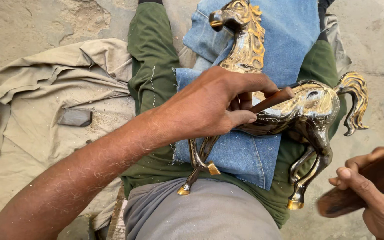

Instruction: The person sits on the ground with a brass horse figurine resting on a denim pad on their lap. They hold a small punch against the figurine's surface and strike it with a wooden mallet, repositioning the punch repeatedly to work different areas of the horse's body, mane and legs.

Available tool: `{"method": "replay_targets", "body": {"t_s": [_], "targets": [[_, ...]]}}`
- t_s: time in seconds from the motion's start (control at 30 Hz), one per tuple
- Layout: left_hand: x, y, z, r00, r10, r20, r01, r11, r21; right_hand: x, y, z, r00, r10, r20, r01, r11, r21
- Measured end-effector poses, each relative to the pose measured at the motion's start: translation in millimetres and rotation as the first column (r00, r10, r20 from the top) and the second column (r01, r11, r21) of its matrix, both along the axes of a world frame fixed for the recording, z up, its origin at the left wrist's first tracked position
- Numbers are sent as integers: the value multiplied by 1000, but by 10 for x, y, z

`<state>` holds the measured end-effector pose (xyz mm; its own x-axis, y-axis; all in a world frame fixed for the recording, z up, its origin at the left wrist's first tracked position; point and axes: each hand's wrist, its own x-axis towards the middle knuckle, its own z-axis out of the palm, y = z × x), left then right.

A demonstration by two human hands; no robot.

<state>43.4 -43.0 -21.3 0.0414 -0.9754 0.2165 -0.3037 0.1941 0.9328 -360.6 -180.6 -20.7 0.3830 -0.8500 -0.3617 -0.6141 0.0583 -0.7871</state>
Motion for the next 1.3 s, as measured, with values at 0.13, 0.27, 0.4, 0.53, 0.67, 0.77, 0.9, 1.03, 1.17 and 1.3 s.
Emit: {"method": "replay_targets", "body": {"t_s": [0.13, 0.27, 0.4, 0.53, 0.67, 0.77, 0.9, 1.03, 1.17, 1.3], "targets": [[-151, -99, 10, 983, 4, 182, -9, 1000, 28, -24, 113, 47, 914, -53, 402, 31, 998, 62], [-300, -176, 2, 928, 4, 373, -29, 998, 62, 10, 278, 16, 850, -38, 525, -69, 981, 183], [-442, -283, -4, 890, -2, 456, -28, 998, 59, -36, 331, -98, 981, 37, 190, -88, 960, 266], [-495, -354, 10, 857, -52, 513, -21, 991, 135, -141, 304, -155, 972, 119, 201, -170, 950, 261], [-477, -394, 21, 849, -65, 525, -19, 988, 154, -179, 211, -217, 970, 200, 140, -224, 958, 180], [-473, -384, 25, 861, -63, 506, -8, 991, 136, -214, 22, -267, 926, 288, -244, -221, 937, 269], [-480, -292, 56, 863, 29, 504, -87, 992, 92, -283, -262, -358, 922, 249, -297, -232, 968, 92], [-474, -200, 110, 887, 38, 461, -128, 978, 164, -267, -386, -409, 906, 352, -235, -347, 936, 62], [-465, -154, 144, 892, 61, 448, -134, 982, 134, -114, -391, -337, 796, 394, -460, -364, 918, 157], [-445, -118, 137, 879, 19, 476, -108, 981, 161, 46, -233, -150, 778, 313, -544, -288, 948, 134]]}}
